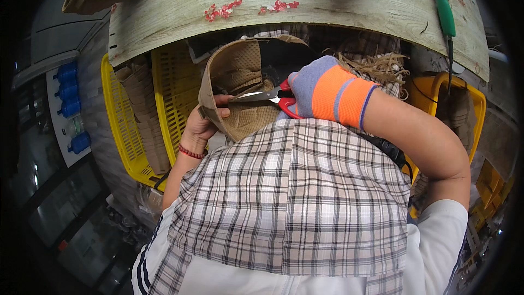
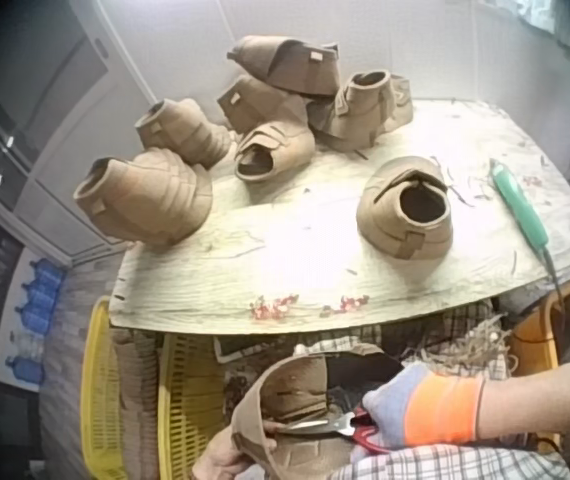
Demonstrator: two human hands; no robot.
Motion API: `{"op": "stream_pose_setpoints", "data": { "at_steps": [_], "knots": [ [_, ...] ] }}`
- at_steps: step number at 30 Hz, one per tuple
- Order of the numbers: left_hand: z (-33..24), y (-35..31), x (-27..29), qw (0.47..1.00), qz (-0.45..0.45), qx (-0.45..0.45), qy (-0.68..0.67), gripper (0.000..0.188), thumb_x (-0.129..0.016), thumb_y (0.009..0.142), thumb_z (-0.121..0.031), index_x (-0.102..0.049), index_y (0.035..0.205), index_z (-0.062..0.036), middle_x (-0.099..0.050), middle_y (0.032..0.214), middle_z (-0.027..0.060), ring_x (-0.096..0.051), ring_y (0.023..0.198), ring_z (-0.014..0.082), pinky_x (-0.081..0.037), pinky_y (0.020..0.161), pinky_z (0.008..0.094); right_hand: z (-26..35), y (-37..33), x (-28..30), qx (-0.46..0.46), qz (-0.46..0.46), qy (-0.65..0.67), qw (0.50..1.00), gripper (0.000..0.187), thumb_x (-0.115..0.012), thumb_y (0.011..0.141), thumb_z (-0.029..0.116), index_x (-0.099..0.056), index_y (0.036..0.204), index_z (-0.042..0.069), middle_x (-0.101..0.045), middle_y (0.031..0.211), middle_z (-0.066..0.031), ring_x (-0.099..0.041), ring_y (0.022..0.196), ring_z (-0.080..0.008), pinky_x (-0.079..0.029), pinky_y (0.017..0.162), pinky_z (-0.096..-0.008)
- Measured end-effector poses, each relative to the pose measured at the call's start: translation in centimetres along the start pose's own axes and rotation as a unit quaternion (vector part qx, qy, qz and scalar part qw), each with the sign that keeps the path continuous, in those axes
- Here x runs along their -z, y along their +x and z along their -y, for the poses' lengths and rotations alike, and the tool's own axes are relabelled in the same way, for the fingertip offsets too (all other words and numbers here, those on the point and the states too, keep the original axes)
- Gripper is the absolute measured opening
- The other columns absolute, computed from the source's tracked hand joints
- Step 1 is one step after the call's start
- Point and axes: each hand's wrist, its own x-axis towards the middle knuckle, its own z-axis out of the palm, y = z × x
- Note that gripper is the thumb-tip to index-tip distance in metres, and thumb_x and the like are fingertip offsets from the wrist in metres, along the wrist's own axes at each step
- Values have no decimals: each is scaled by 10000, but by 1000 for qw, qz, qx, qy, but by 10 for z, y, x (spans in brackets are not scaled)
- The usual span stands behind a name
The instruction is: The person trims the edges of brown shoe uppers using a rotary cutting tool and then uses scissors to trim the interior lining. The person handles multiple uppers one at a time, rotating them to cut along the edges and placing finished pieces on the table.
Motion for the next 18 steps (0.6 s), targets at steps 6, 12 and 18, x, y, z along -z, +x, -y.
{"op": "stream_pose_setpoints", "data": {
  "at_steps": [6,12,18],
  "knots": [
    [-2,-1,-1,1000,1,12,-20,303,-637,875,-31,-616,1174,11,-666,1115,132,-640,1016,221,-550,890,376,1,0,0,23,-25,11,999,421,-683,769,405,-674,1057,98,-691,778,-121,-677,720,-303,-530,631,-382],
    [-7,-1,-12,998,-53,6,18,320,-668,825,-7,-630,1142,21,-671,1072,121,-643,969,214,-556,859,355,1,2,-1,-3,0,-2,1000,412,-665,779,426,-684,1045,112,-689,764,-126,-679,719,-306,-529,632,-386],
    [-16,6,-4,998,-70,-1,-1,249,-741,759,10,-649,991,5,-653,860,50,-617,747,141,-516,692,260,-23,-15,19,-49,84,3,995,549,-619,811,577,-695,1017,73,-682,744,-144,-673,719,-317,-516,627,-396]
  ]
}}
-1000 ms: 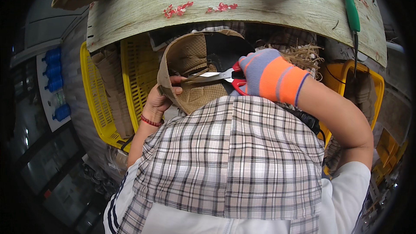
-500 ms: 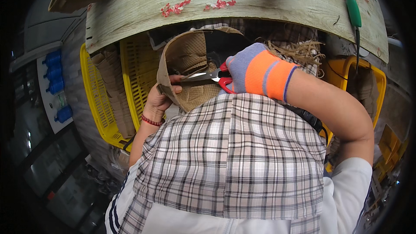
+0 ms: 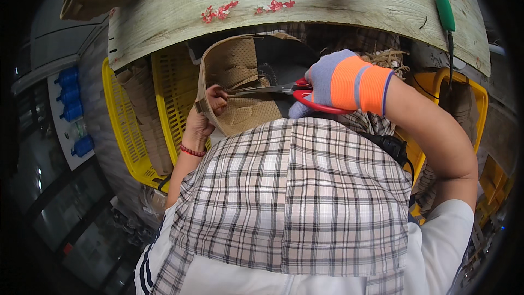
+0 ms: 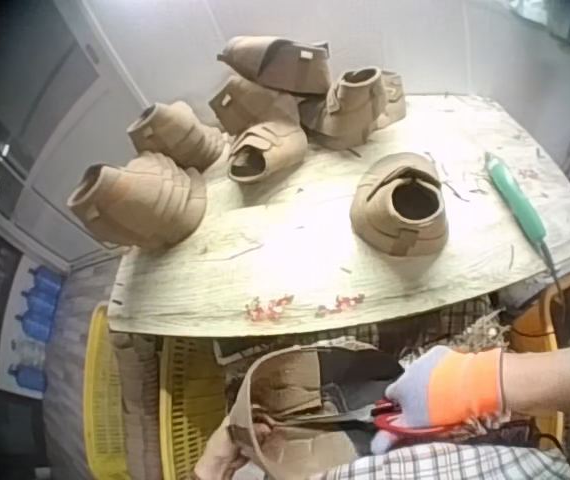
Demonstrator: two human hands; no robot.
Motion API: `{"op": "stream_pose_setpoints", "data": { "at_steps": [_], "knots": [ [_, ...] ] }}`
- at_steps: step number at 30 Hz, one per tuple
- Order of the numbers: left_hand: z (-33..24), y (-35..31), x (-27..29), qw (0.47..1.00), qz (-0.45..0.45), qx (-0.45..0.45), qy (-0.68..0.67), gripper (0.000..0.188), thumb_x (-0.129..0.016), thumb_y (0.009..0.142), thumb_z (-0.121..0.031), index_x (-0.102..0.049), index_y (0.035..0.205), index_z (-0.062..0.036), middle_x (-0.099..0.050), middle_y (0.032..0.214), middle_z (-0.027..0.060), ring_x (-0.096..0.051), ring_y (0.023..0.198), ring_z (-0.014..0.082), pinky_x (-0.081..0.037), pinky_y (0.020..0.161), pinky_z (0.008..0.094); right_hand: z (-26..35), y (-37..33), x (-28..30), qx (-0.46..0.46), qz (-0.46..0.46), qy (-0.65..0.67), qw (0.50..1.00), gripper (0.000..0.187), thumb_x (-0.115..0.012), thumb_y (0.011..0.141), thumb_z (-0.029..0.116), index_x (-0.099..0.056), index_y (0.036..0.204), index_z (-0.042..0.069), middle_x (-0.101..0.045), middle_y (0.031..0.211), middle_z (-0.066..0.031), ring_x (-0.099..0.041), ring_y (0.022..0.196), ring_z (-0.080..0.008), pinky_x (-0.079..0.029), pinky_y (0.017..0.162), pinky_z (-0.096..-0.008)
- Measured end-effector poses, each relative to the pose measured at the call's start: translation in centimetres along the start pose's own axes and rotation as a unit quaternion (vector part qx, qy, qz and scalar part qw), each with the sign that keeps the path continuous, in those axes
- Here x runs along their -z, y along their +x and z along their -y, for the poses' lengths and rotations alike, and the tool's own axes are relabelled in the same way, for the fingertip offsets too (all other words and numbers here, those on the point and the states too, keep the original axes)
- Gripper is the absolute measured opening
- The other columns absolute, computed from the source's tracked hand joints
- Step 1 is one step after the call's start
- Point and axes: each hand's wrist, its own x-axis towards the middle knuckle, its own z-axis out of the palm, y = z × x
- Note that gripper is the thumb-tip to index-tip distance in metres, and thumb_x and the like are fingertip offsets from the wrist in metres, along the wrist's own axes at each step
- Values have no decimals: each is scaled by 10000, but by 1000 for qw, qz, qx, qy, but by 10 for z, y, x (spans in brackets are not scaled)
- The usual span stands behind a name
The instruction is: The person trims the edges of brown shoe uppers using a rotary cutting tool and then uses scissors to trim the interior lining. The person handles multiple uppers one at a time, rotating them to cut along the edges and placing finished pieces on the table.
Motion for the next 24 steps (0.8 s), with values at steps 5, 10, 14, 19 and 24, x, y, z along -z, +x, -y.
{"op": "stream_pose_setpoints", "data": {
  "at_steps": [5,10,14,19,24],
  "knots": [
    [11,16,-17,994,-54,-86,-37,152,-691,834,-15,-600,951,-48,-635,767,36,-614,707,139,-489,651,212,-13,7,7,24,54,118,991,475,-545,843,492,-726,904,57,-679,749,-150,-667,717,-314,-508,670,-404],
    [3,19,-3,991,-73,-91,73,145,-670,853,-21,-608,980,-55,-632,763,57,-635,761,166,-512,694,246,-20,17,6,48,85,110,989,554,-596,828,578,-701,931,44,-660,694,-124,-654,653,-269,-496,611,-382],
    [-1,18,-14,976,-109,-158,98,139,-647,887,-75,-618,1022,-61,-646,862,85,-625,892,187,-510,789,302,-48,40,-8,238,55,114,963,670,-568,843,658,-683,866,-2,-624,631,-119,-619,598,-229,-488,585,-356],
    [-1,21,-17,980,72,-185,-22,230,-585,956,-258,-626,1066,-61,-651,990,55,-593,937,174,-484,851,300,-29,40,14,188,175,214,943,673,-505,912,605,-639,711,-23,-578,556,-91,-553,516,-180,-458,514,-332],
    [-9,26,-27,977,92,-193,-17,321,-575,966,-312,-597,1095,-19,-638,946,37,-577,799,97,-506,705,216,-33,66,1,168,224,252,926,446,-580,903,369,-628,660,-2,-569,519,-73,-526,463,-155,-417,442,-312]
  ]
}}
